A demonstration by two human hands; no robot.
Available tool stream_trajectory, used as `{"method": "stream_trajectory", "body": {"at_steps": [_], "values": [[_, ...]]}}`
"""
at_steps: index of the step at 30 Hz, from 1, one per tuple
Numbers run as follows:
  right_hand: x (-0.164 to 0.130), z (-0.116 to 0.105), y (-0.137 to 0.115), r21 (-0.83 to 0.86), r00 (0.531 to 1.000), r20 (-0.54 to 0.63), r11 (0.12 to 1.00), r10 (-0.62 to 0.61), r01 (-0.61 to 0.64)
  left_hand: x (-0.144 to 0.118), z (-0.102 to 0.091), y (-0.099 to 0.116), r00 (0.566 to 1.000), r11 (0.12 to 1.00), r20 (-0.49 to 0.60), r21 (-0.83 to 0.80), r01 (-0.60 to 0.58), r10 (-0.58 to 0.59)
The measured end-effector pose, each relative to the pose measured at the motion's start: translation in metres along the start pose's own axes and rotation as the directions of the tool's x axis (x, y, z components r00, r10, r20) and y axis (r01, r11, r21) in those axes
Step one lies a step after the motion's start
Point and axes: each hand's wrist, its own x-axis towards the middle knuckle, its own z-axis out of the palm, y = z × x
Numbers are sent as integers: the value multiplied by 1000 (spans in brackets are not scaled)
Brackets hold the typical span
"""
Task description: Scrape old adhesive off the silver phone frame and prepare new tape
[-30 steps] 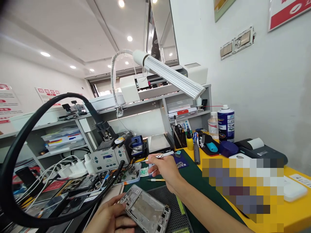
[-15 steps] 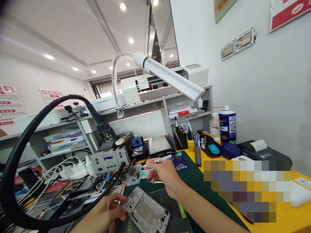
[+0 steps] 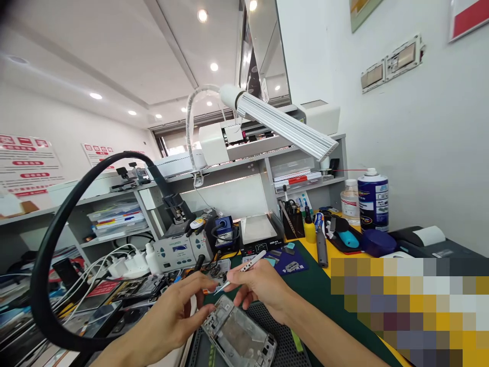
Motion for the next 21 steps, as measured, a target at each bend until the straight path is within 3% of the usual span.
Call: {"method": "stream_trajectory", "body": {"at_steps": [6,14,17,21], "values": [[-1,1,-1,3,1000,28,1000,12,-12,0,-3,5,997,993,52,104,-59,53],[0,1,0,15,999,16,999,49,-50,-3,-3,6,999,972,31,231,-42,36],[1,-2,0,34,998,-44,999,43,-41,5,-25,-8,1000,952,-12,307,16,-13],[2,-5,-1,51,994,-95,998,52,-47,33,-85,-49,964,866,-171,429,257,-202]]}}
